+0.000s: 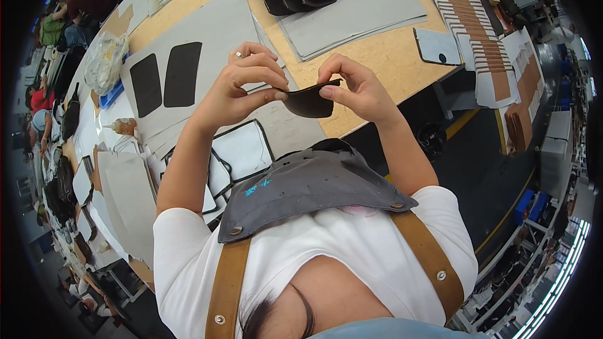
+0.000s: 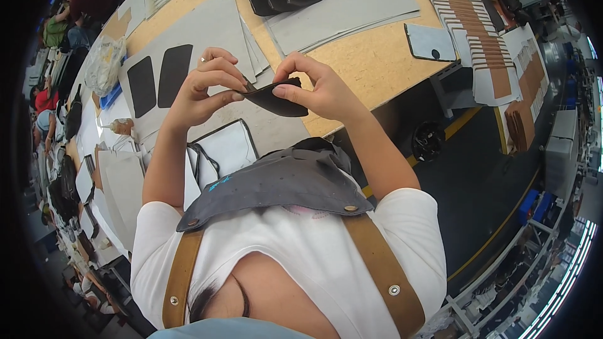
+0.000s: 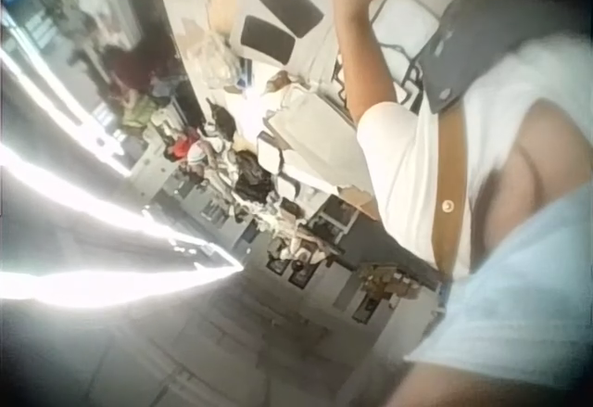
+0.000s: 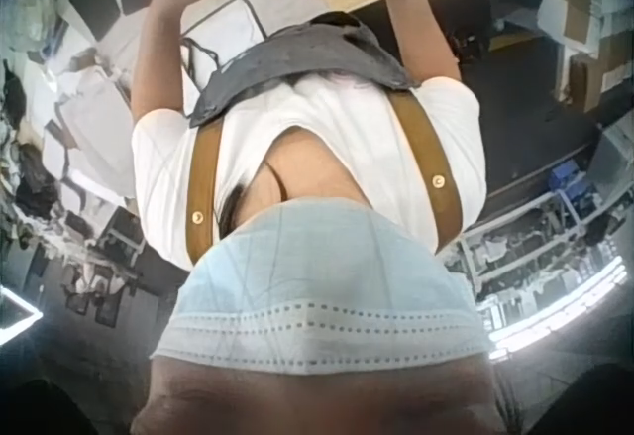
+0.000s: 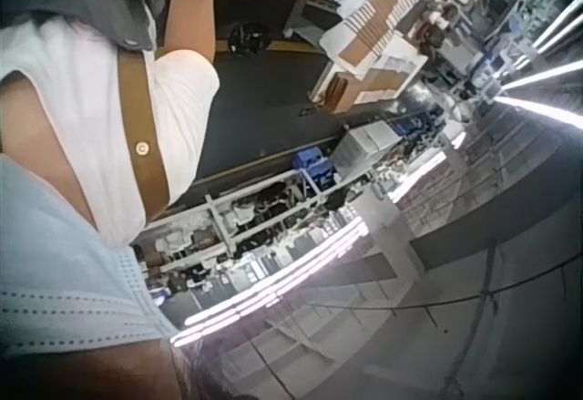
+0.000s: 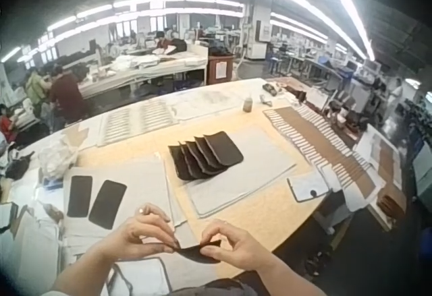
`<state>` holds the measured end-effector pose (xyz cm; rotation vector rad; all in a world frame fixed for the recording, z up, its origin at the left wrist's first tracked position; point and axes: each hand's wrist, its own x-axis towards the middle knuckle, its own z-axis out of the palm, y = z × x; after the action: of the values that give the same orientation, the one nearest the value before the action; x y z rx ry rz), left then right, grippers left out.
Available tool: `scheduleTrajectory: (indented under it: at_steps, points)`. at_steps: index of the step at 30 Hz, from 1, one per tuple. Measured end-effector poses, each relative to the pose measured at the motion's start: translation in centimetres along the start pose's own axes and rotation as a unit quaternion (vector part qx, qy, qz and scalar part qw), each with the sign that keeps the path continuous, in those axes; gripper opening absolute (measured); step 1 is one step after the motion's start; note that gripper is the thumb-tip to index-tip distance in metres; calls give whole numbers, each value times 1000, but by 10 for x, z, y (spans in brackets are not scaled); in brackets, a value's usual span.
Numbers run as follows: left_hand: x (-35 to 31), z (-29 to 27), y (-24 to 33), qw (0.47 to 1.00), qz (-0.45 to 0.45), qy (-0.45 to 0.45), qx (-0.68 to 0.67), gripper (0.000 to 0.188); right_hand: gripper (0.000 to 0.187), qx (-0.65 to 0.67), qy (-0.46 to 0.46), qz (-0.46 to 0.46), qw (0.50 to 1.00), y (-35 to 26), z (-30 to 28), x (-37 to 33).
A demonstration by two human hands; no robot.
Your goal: The recorder is aligning and assembling multiple leather and plastic components to prepare them for sewing.
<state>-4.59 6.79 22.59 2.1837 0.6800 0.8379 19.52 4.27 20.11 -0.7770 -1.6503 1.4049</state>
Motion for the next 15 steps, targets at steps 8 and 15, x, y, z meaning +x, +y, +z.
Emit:
scheduleTrajectory:
  at_steps: [8, 15]
  points:
    - [-1, -1, -1, 999, -43, -6, 7, 13, 6, 94, 59, -26, 993, 13, 5, -6]
    - [-6, 1, -16, 991, -100, -37, -78, 13, 8, -88, 49, -22, 995, 8, 8, -2]
